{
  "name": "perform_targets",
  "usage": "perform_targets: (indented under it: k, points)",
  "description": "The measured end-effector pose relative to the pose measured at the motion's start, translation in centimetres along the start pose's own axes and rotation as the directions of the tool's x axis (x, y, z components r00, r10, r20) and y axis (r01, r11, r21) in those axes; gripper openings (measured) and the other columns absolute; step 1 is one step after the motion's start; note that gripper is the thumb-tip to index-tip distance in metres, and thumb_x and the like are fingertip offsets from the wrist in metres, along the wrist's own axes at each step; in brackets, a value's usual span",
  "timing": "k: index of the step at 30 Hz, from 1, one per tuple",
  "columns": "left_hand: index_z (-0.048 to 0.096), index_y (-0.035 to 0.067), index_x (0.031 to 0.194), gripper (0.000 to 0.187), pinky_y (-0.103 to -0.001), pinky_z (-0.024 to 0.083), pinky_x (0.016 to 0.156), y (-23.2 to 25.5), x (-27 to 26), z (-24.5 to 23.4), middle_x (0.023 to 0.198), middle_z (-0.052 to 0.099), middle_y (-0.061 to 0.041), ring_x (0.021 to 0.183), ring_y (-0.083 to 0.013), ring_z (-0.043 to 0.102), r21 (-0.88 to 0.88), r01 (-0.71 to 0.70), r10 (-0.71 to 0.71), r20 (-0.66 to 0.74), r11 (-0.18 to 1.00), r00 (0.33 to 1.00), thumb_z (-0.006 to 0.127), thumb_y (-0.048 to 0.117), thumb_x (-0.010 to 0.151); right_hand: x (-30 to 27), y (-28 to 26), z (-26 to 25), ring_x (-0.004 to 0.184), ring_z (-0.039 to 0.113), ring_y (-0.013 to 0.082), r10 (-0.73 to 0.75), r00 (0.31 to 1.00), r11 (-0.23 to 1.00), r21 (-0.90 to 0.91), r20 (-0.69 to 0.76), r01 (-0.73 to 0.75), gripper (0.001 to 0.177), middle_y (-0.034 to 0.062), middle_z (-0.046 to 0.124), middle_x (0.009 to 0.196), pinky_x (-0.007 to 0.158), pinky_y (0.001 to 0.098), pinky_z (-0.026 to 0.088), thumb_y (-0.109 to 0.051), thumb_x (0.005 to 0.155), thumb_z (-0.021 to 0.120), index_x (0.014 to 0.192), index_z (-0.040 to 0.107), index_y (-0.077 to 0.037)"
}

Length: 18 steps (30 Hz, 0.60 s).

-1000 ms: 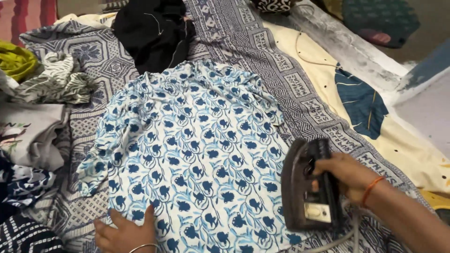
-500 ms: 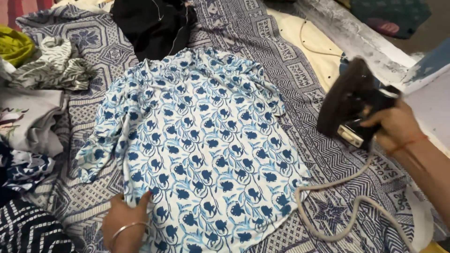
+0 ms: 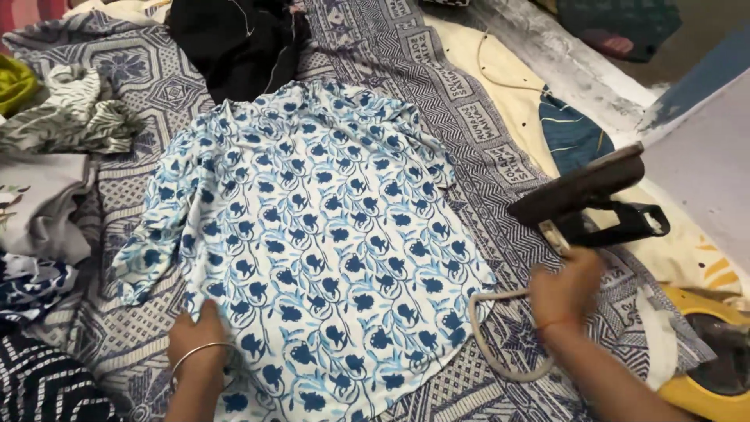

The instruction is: Ironing a variety of clothes including shirts and pants on a flat surface.

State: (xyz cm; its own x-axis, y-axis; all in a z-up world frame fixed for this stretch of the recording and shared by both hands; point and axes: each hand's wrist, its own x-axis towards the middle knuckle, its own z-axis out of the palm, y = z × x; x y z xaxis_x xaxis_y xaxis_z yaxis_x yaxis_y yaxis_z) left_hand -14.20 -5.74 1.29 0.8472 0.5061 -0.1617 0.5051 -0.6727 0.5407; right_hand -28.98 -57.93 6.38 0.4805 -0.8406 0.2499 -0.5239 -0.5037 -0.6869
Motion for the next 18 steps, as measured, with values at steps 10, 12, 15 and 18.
perform_targets:
  k: [10, 12, 15, 18]
  points:
    - [0.06, 0.011, 0.142, 0.086, -0.053, 0.052, 0.099, 5.0, -2.8, -8.5, 0.129, 0.068, -0.026, 0.121, -0.0456, 0.065, 0.312, -0.082, 0.018, 0.201, 0.947, 0.979, 0.076, 0.06, 0.074, -3.6, -10.1, 5.0, 0.119, 0.055, 0.0427, -0.073, 0.682, 0.905, -0.239, 0.728, 0.352, 0.086, 0.022, 0.051, 0.134, 0.099, 0.0479, 0.046, -0.011, 0.076, 0.072, 0.155, 0.039, -0.018]
    - [0.066, 0.012, 0.136, 0.073, -0.047, 0.054, 0.103, 0.5, 2.8, -7.9, 0.127, 0.072, -0.021, 0.12, -0.0396, 0.069, 0.472, -0.232, 0.028, 0.4, 0.85, 0.916, 0.078, 0.052, 0.076, -5.0, -9.7, 5.8, 0.117, 0.062, 0.0394, -0.055, 0.552, 0.903, -0.194, 0.832, 0.383, 0.075, 0.0223, 0.059, 0.129, 0.1, 0.0458, 0.05, -0.011, 0.078, 0.068, 0.15, 0.046, -0.016]
    - [0.073, 0.014, 0.131, 0.062, -0.042, 0.056, 0.106, -6.0, 8.5, -7.5, 0.127, 0.075, -0.016, 0.12, -0.0336, 0.073, 0.594, -0.396, -0.021, 0.572, 0.7, 0.82, 0.077, 0.046, 0.079, -8.5, -12.5, 3.9, 0.107, 0.071, 0.0348, 0.004, 0.196, 0.847, -0.107, 0.981, 0.52, 0.054, 0.023, 0.071, 0.116, 0.095, 0.0442, 0.056, -0.013, 0.08, 0.062, 0.134, 0.061, -0.01]
    - [0.073, 0.016, 0.131, 0.064, -0.044, 0.054, 0.106, -9.3, 10.6, -8.7, 0.131, 0.074, -0.014, 0.122, -0.0334, 0.072, 0.651, -0.39, -0.05, 0.55, 0.651, 0.834, 0.069, 0.055, 0.081, -11.7, -14.1, 2.7, 0.095, 0.074, 0.0337, 0.079, -0.143, 0.752, 0.036, 0.987, 0.658, 0.04, 0.0243, 0.074, 0.104, 0.084, 0.0455, 0.058, -0.017, 0.082, 0.06, 0.119, 0.07, -0.002]
